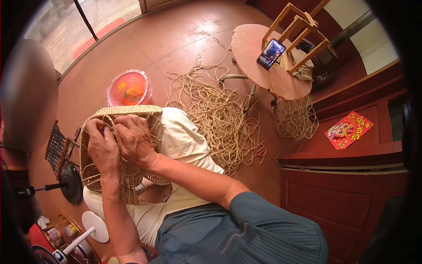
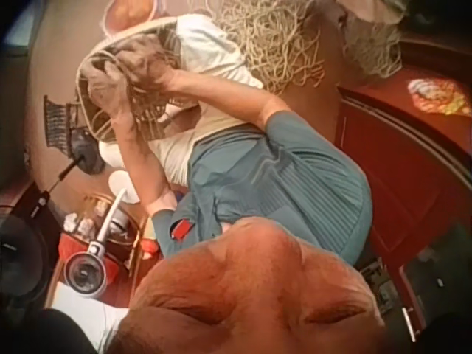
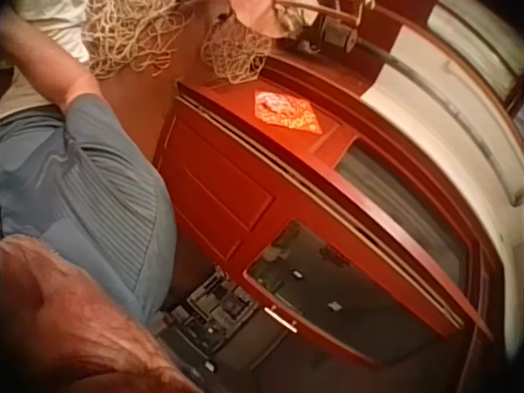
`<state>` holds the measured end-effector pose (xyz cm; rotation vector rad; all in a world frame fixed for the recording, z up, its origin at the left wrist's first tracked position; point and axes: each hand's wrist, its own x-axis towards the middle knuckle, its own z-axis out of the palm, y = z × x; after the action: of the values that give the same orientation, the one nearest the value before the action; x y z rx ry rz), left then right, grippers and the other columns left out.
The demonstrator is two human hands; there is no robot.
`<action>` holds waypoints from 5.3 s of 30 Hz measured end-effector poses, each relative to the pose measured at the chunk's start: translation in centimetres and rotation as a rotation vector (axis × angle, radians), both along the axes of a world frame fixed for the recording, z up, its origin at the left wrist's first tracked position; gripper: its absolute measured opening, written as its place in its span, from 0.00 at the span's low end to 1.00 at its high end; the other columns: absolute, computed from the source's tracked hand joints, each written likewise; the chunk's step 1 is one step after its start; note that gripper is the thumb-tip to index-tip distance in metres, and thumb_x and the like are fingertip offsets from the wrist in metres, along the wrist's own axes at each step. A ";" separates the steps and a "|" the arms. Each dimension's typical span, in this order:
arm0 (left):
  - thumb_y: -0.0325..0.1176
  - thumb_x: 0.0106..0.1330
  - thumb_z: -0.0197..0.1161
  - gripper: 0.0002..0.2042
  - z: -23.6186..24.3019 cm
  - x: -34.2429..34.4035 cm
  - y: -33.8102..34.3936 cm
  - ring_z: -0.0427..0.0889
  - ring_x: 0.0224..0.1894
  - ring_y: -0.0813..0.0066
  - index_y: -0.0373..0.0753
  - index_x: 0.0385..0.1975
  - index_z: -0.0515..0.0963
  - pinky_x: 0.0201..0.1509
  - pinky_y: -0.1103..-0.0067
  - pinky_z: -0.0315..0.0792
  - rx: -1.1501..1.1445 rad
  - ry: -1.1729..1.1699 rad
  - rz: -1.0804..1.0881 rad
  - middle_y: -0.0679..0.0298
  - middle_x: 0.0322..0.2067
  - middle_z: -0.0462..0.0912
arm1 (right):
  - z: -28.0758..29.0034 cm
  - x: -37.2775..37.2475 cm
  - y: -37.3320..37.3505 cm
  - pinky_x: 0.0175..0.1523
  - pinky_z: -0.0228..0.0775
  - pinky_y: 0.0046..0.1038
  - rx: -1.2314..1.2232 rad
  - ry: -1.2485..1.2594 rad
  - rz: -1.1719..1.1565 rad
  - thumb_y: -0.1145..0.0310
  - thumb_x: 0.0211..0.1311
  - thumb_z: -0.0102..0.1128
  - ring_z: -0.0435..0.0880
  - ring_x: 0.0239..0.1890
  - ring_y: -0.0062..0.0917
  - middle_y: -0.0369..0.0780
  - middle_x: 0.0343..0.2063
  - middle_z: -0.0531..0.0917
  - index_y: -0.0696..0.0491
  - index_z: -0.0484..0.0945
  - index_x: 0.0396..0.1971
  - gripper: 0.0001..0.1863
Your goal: The person is weaving a decorative basket using light-colored rattan or similar fiber.
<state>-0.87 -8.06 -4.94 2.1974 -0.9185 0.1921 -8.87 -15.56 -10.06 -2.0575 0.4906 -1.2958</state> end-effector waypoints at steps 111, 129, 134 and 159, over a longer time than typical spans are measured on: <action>0.49 0.85 0.51 0.15 -11.4 11.0 49.7 0.71 0.14 0.80 0.46 0.56 0.75 0.13 0.81 0.66 -0.022 0.677 0.695 0.65 0.23 0.78 | 2.3 6.7 5.0 0.41 0.78 0.38 -0.393 0.463 0.297 0.73 0.62 0.58 0.89 0.31 0.35 0.45 0.29 0.88 0.56 0.70 0.74 0.37; 0.54 0.86 0.49 0.26 -5.5 -1.1 32.0 0.74 0.22 0.85 0.34 0.61 0.79 0.24 0.85 0.70 -0.171 0.786 0.468 0.69 0.25 0.78 | 5.3 6.5 5.4 0.43 0.85 0.42 -0.119 0.551 0.359 0.77 0.58 0.65 0.91 0.37 0.46 0.54 0.45 0.83 0.65 0.63 0.75 0.42; 0.50 0.86 0.53 0.23 -3.3 -2.4 28.1 0.71 0.24 0.88 0.34 0.56 0.83 0.27 0.86 0.67 -0.247 0.545 0.390 0.69 0.26 0.78 | 3.5 5.6 5.4 0.46 0.85 0.46 0.034 0.262 0.386 0.76 0.66 0.64 0.90 0.43 0.48 0.51 0.47 0.84 0.54 0.69 0.72 0.33; 0.26 0.69 0.70 0.04 -0.2 1.6 6.0 0.88 0.41 0.56 0.39 0.40 0.83 0.47 0.64 0.80 -0.108 -0.179 -0.092 0.58 0.34 0.87 | 6.9 0.7 -6.4 0.38 0.72 0.17 0.837 -0.083 0.856 0.71 0.82 0.59 0.77 0.34 0.11 0.34 0.40 0.81 0.54 0.74 0.55 0.09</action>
<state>0.71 -2.09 -5.14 2.0576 -1.0797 0.3899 -8.17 -21.98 -3.18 -1.2422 0.0439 -0.5053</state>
